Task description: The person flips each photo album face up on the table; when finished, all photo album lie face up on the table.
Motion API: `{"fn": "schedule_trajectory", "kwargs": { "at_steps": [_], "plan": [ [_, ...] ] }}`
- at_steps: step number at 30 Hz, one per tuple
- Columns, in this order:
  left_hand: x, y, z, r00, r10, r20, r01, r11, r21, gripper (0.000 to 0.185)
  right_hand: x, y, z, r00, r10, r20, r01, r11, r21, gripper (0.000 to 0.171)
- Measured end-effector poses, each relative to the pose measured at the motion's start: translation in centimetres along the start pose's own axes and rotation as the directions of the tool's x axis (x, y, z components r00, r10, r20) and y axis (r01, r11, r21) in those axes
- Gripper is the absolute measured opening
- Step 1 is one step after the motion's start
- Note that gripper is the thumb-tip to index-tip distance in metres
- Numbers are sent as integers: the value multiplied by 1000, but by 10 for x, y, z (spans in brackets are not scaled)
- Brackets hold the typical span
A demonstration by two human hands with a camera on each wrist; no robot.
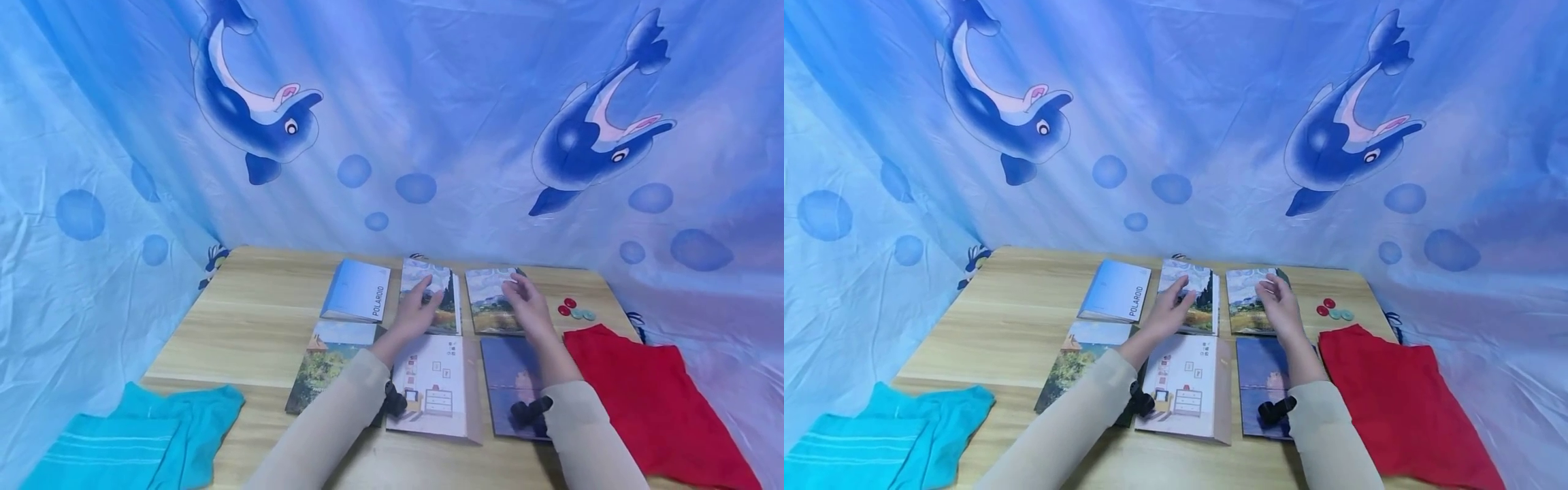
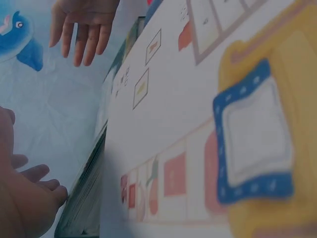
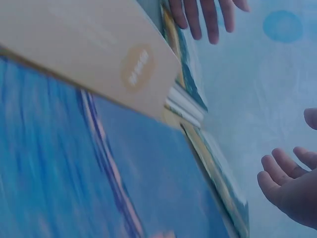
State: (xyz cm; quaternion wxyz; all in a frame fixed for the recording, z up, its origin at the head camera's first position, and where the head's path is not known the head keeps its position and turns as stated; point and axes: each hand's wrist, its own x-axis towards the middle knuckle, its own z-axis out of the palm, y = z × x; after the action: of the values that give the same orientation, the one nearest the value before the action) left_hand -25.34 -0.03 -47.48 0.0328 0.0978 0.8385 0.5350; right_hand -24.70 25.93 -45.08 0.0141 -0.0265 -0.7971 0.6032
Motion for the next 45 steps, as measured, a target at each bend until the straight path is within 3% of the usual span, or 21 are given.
{"fn": "schedule_trajectory", "kwargs": {
  "at_steps": [5, 14, 21, 25, 29, 33, 37, 41, 45],
  "plan": [
    [3, 5, 12, 1000, -12, 15, 11, 999, 42, 69, 0, 4, -18, 997, 44, -60, -43, 999, 10, 69],
    [6, 11, 32, 999, 28, 45, -29, 1000, 11, 65, 0, 16, -37, 986, 78, -146, -78, 997, 6, 65],
    [8, 19, 55, 995, 24, 94, -23, 1000, -11, 61, 3, 31, -43, 979, 105, -174, -115, 992, -48, 65],
    [9, 23, 71, 992, -21, 121, 31, 997, -75, 58, 3, 41, -42, 975, 138, -177, -151, 987, -63, 64],
    [12, 25, 83, 992, -69, 107, 82, 988, -129, 58, 4, 45, -38, 972, 175, -154, -187, 980, -66, 64],
    [18, 32, 86, 992, -75, 106, 87, 989, -119, 62, 7, 45, -36, 972, 179, -151, -190, 980, -64, 64],
    [21, 39, 87, 978, -124, 171, 143, 984, -107, 67, 8, 44, -35, 967, 193, -167, -203, 978, -40, 60],
    [23, 39, 91, 964, -167, 207, 195, 973, -123, 69, 6, 46, -36, 960, 226, -167, -235, 971, -40, 59],
    [25, 36, 97, 960, -196, 198, 228, 962, -152, 69, 5, 48, -39, 955, 249, -160, -255, 967, -21, 59]
  ]
}}
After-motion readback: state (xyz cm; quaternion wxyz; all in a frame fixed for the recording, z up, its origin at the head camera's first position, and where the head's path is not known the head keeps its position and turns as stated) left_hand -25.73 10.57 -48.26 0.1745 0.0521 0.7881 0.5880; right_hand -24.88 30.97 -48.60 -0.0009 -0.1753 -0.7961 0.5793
